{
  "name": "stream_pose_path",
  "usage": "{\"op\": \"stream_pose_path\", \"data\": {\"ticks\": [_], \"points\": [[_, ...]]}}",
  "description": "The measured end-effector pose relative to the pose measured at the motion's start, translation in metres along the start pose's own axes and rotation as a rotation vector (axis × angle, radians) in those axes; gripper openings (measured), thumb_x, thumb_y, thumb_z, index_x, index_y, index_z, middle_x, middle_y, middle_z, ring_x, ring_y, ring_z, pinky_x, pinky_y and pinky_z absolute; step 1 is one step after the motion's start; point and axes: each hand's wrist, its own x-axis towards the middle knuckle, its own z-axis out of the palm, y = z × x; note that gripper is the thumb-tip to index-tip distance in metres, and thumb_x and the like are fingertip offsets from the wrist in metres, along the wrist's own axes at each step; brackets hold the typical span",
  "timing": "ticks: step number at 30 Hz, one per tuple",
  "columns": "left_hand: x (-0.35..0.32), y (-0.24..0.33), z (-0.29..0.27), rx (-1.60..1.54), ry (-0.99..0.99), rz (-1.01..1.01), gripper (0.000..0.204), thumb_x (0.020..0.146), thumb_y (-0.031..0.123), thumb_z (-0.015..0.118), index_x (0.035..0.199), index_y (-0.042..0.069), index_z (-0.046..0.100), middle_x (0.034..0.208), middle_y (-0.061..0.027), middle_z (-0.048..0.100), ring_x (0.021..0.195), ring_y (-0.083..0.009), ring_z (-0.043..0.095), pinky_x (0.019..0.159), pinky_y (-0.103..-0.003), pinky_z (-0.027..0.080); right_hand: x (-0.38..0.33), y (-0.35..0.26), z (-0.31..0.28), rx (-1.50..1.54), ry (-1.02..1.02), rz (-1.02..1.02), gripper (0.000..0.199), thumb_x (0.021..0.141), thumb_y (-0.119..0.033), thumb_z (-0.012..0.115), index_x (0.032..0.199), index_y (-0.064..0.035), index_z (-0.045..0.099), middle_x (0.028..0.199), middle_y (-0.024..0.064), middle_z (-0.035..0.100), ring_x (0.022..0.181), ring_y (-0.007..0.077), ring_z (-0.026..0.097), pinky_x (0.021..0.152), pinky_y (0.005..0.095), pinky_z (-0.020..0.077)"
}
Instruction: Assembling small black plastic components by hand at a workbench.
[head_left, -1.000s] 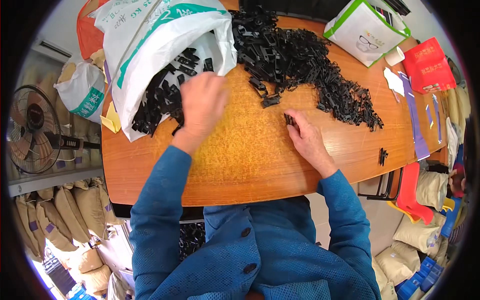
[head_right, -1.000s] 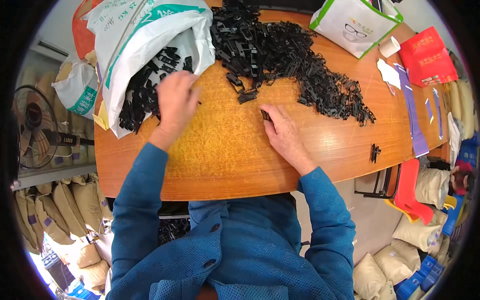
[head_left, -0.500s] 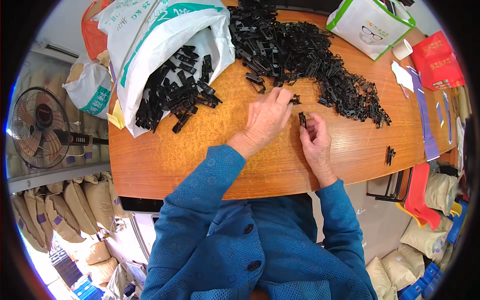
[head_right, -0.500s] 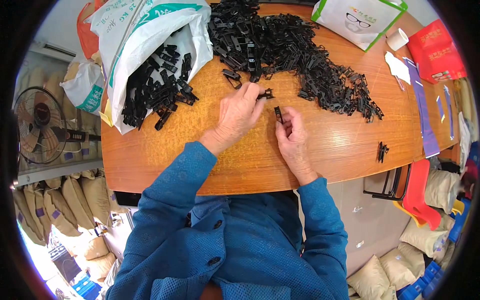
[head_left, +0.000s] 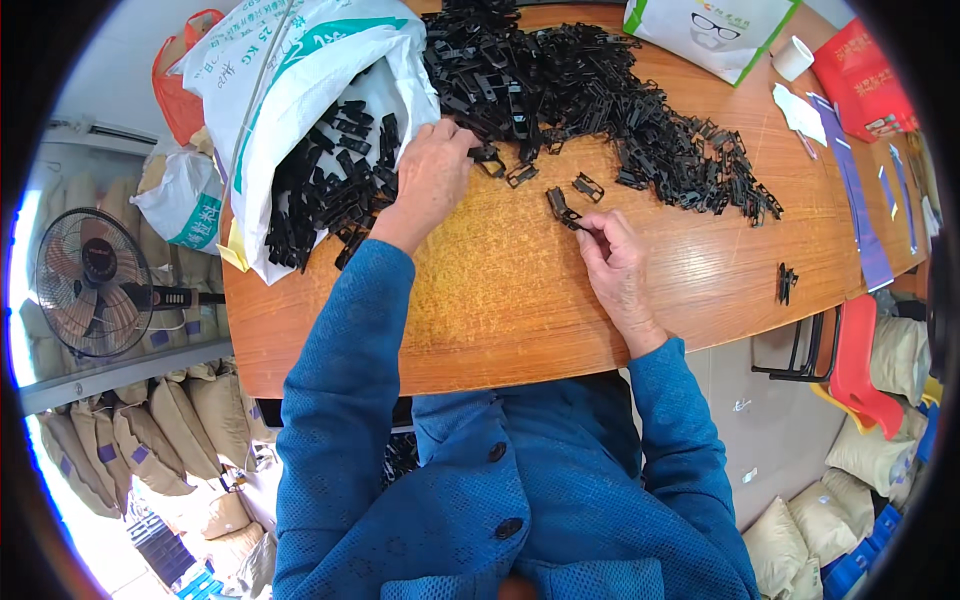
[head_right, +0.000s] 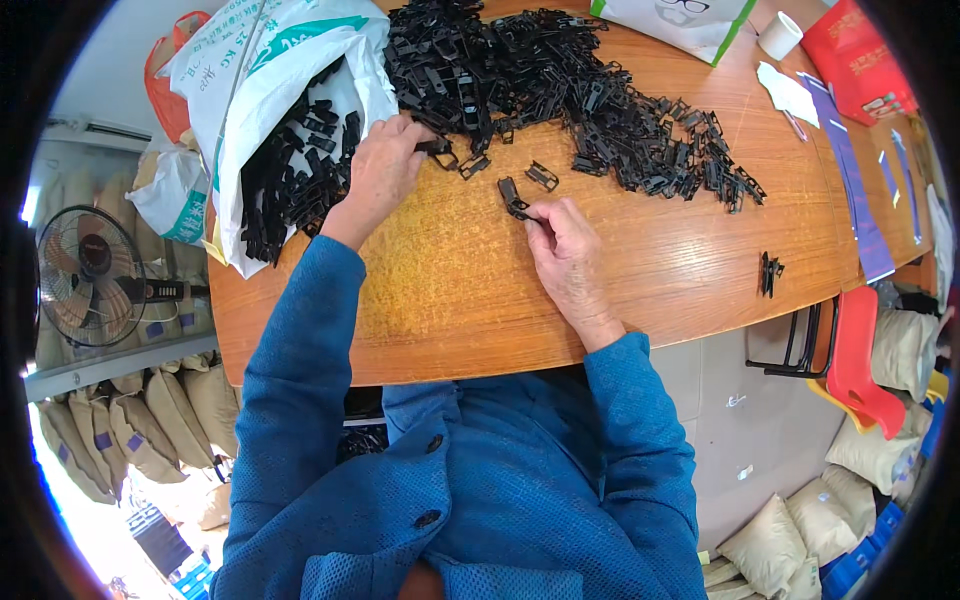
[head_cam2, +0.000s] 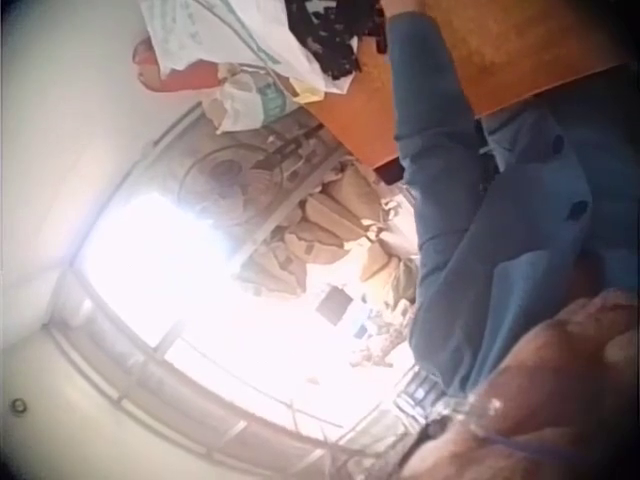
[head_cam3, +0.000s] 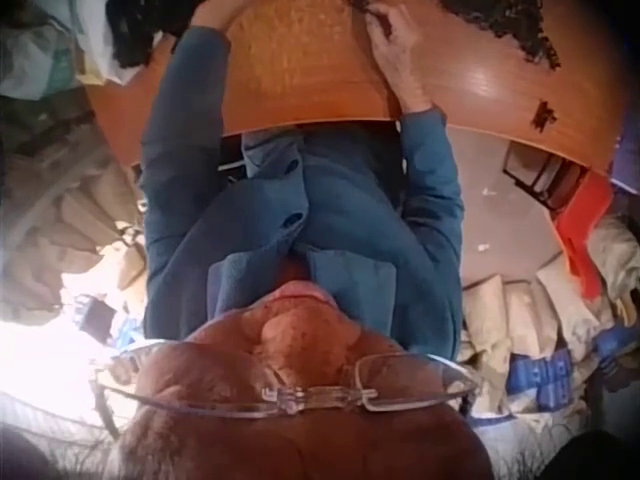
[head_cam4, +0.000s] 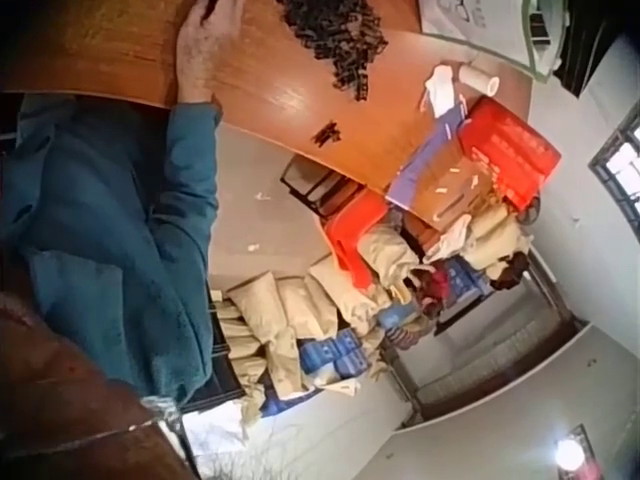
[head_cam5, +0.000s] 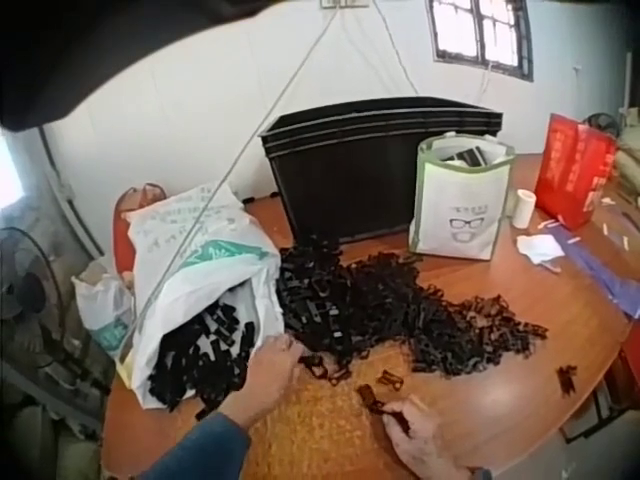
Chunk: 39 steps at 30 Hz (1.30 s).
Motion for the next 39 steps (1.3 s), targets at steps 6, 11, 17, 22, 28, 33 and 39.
{"op": "stream_pose_path", "data": {"ticks": [6, 11, 17, 22, 28, 33, 39], "points": [[-0.022, -0.003, -0.011, -0.112, -0.123, -0.107, 0.019, 0.078, 0.015, 0.068, 0.092, 0.006, 0.059, 0.083, -0.0116, 0.061, 0.075, -0.0334, 0.059, 0.068, -0.040, 0.048, -0.001, -0.003, 0.001, 0.013, 0.059, -0.075, 0.015, 0.079, 0.005, 0.063, 0.090, -0.0027, 0.058, 0.083, 0.0103, 0.056, 0.069, 0.0254, 0.059, 0.060, 0.0304, 0.0478], [-0.061, 0.000, -0.012, -0.816, -0.130, -0.597, 0.021, 0.087, 0.023, 0.066, 0.088, 0.004, 0.057, 0.078, -0.0085, 0.066, 0.059, -0.0162, 0.058, 0.052, -0.026, 0.043, -0.003, -0.002, 0.002, 0.065, 0.005, -0.023, 0.009, 0.086, 0.001, 0.063, 0.092, -0.0034, 0.059, 0.082, -0.0001, 0.057, 0.070, 0.0101, 0.053, 0.060, 0.0205, 0.0426], [-0.108, 0.064, -0.021, -1.649, -0.084, -0.864, 0.017, 0.095, 0.020, 0.055, 0.106, 0.007, 0.052, 0.095, -0.0092, 0.068, 0.067, -0.0102, 0.061, 0.054, -0.019, 0.043, -0.022, -0.030, 0.016, 0.751, -0.072, 0.366, 0.010, 0.090, -0.006, 0.061, 0.100, -0.0047, 0.061, 0.093, 0.0036, 0.066, 0.074, 0.0090, 0.057, 0.062, 0.0198, 0.0444], [-0.125, 0.101, -0.021, -1.547, 0.042, -0.683, 0.029, 0.098, 0.018, 0.048, 0.122, 0.002, 0.051, 0.101, -0.0056, 0.062, 0.082, -0.0099, 0.061, 0.064, -0.023, 0.047, -0.036, -0.058, 0.037, 1.013, -0.176, 0.535, 0.014, 0.091, -0.007, 0.060, 0.104, -0.0039, 0.062, 0.096, 0.0045, 0.067, 0.077, 0.0090, 0.059, 0.065, 0.0203, 0.0468], [-0.145, 0.111, -0.030, -1.315, 0.178, -0.494, 0.033, 0.098, 0.015, 0.046, 0.128, 0.002, 0.046, 0.099, -0.0123, 0.063, 0.090, -0.0195, 0.061, 0.080, -0.030, 0.049, -0.043, -0.059, 0.048, 0.715, -0.197, 0.364, 0.012, 0.091, -0.004, 0.059, 0.102, -0.0028, 0.062, 0.092, 0.0007, 0.064, 0.076, 0.0072, 0.057, 0.066, 0.0197, 0.0469], [-0.156, 0.112, -0.019, -1.406, 0.159, -0.554, 0.032, 0.098, 0.014, 0.045, 0.127, 0.001, 0.046, 0.101, -0.0112, 0.061, 0.093, -0.0170, 0.058, 0.083, -0.029, 0.047, -0.042, -0.072, 0.046, 0.202, -0.193, 0.085, 0.012, 0.087, 0.001, 0.061, 0.098, -0.0022, 0.061, 0.087, 0.0039, 0.062, 0.073, 0.0113, 0.058, 0.062, 0.0229, 0.0473], [-0.157, 0.120, -0.002, -1.666, 0.195, -0.671, 0.031, 0.098, 0.013, 0.045, 0.128, 0.004, 0.045, 0.105, -0.0077, 0.058, 0.099, -0.0157, 0.055, 0.087, -0.028, 0.045, -0.039, -0.075, 0.048, -0.147, -0.111, -0.261, 0.014, 0.082, 0.004, 0.062, 0.095, -0.0021, 0.060, 0.082, 0.0084, 0.057, 0.068, 0.0161, 0.058, 0.062, 0.0242, 0.0473]]}}
